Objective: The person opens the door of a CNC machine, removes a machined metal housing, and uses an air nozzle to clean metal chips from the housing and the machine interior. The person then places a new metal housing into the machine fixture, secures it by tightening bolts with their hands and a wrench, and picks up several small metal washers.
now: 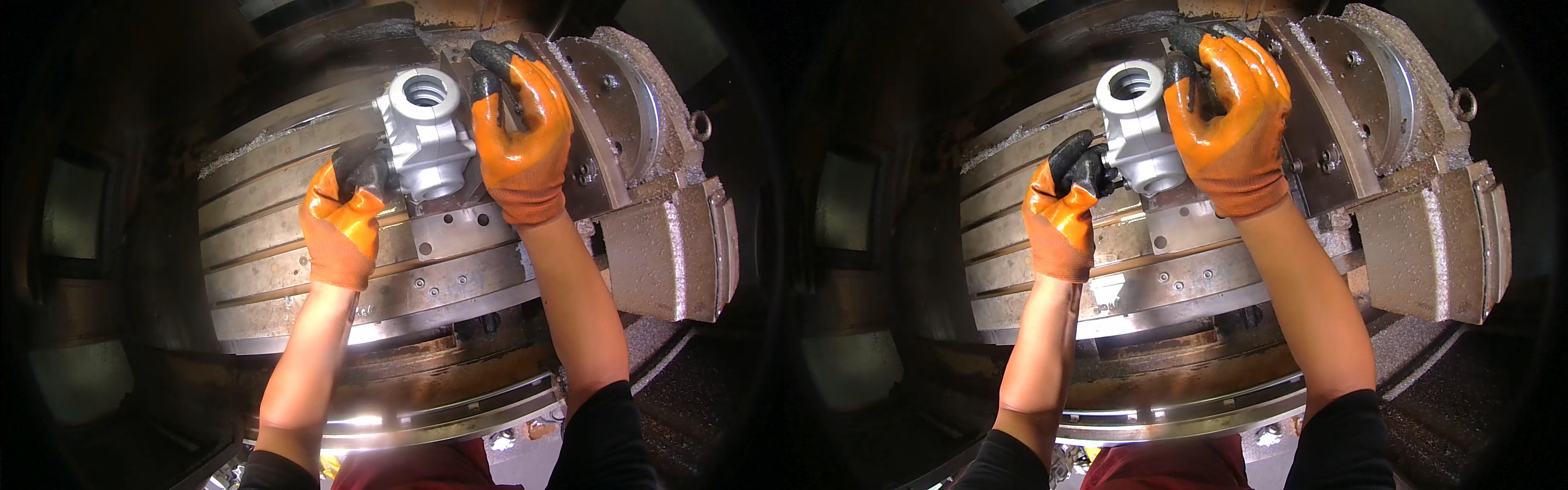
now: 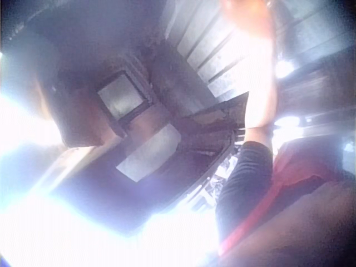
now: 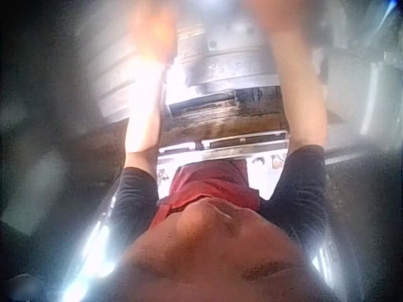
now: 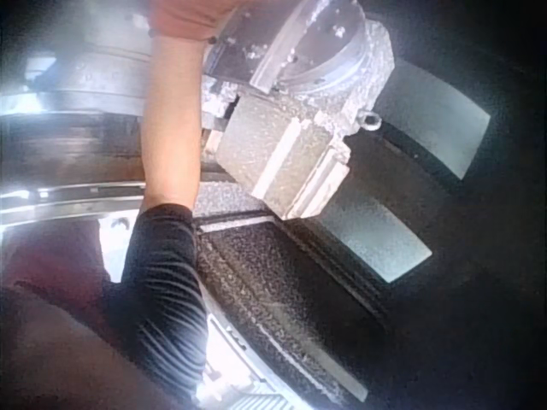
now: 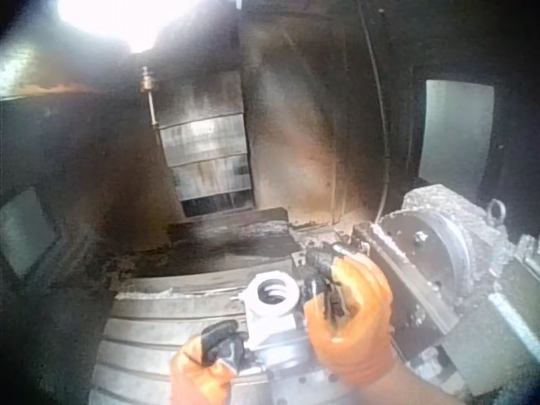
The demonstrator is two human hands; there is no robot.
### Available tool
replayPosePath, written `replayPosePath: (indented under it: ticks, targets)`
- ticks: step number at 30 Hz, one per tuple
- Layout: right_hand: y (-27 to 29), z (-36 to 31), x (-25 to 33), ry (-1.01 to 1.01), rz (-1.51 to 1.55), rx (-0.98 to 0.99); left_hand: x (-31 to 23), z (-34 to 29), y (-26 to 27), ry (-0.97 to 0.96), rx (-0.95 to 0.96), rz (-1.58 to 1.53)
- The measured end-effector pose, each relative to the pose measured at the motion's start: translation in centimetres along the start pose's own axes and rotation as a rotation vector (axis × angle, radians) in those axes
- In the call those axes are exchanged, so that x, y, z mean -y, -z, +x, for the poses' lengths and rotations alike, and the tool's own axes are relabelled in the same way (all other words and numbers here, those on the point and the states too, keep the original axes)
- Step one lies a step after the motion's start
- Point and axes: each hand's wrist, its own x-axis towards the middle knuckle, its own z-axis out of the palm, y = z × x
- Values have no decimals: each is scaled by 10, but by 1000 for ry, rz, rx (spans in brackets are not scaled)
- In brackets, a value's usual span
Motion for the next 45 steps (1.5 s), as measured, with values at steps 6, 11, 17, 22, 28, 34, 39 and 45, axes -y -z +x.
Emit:
replayPosePath:
  ticks: [6, 11, 17, 22, 28, 34, 39, 45]
  targets:
    - [-3, -7, 2, -124, 76, -31, 3, -3, -4, -68, 20, -43]
    - [-1, -7, 1, -101, 47, 11, -2, -5, -7, 20, -23, -141]
    - [0, -8, 0, -100, 38, 26, -7, -1, -8, 31, -30, 7]
    - [1, -9, 1, -161, 32, 69, -9, -2, -11, -64, -38, 71]
    - [2, -7, -2, -99, 22, 82, 7, -2, 5, -90, 24, 264]
    - [-1, -11, 1, -119, 45, 13, -5, -3, 4, 152, 69, 143]
    - [1, -7, 3, -145, 55, 44, -19, 5, 0, 407, -10, 16]
    - [-3, -10, 2, -151, 84, 10, -21, 13, 6, 443, 26, 110]
